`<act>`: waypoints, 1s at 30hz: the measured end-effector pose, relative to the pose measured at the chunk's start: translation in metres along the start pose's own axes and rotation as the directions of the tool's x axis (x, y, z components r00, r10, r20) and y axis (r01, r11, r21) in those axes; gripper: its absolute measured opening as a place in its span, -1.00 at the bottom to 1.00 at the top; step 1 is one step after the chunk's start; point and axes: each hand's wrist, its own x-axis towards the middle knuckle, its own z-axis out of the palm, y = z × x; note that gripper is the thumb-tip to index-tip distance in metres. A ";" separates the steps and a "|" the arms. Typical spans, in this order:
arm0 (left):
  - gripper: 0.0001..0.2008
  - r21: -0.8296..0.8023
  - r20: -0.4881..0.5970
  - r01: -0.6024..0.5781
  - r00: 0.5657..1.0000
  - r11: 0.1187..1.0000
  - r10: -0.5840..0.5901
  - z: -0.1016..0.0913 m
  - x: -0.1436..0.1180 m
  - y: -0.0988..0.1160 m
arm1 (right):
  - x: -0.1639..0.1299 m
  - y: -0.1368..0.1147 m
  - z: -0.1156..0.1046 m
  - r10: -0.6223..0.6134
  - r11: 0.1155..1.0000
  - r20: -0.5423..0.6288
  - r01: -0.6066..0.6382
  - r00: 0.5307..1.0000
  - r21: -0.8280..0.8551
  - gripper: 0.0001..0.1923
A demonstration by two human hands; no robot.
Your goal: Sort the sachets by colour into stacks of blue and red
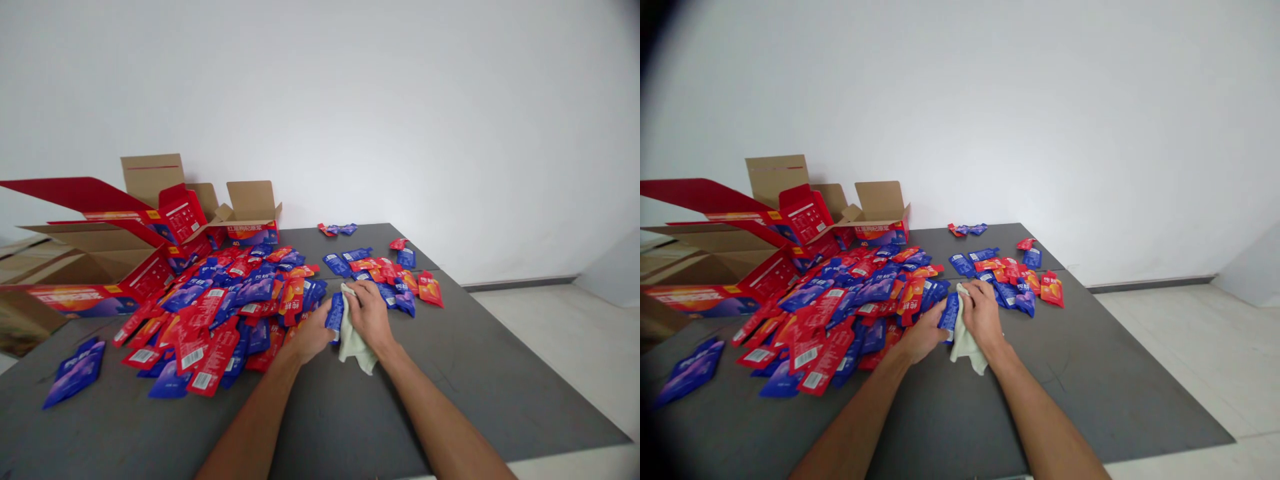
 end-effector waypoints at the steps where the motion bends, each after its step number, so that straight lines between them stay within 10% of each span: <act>1: -0.24 -0.009 0.021 0.009 1.000 1.000 -0.009 0.001 0.000 -0.001 | 0.000 0.001 -0.001 -0.003 1.000 -0.011 0.003 1.000 -0.005 -0.74; 17: -0.37 -0.473 -0.191 -0.091 0.982 0.877 -0.002 -0.003 0.009 0.010 | -0.010 -0.022 0.010 -0.279 0.959 0.348 0.244 0.895 0.142 -0.70; 30: -0.53 -0.305 -0.456 -0.153 0.890 0.940 -0.003 -0.007 0.014 0.009 | -0.007 -0.013 0.007 0.094 0.983 0.028 -0.098 0.995 0.155 -0.85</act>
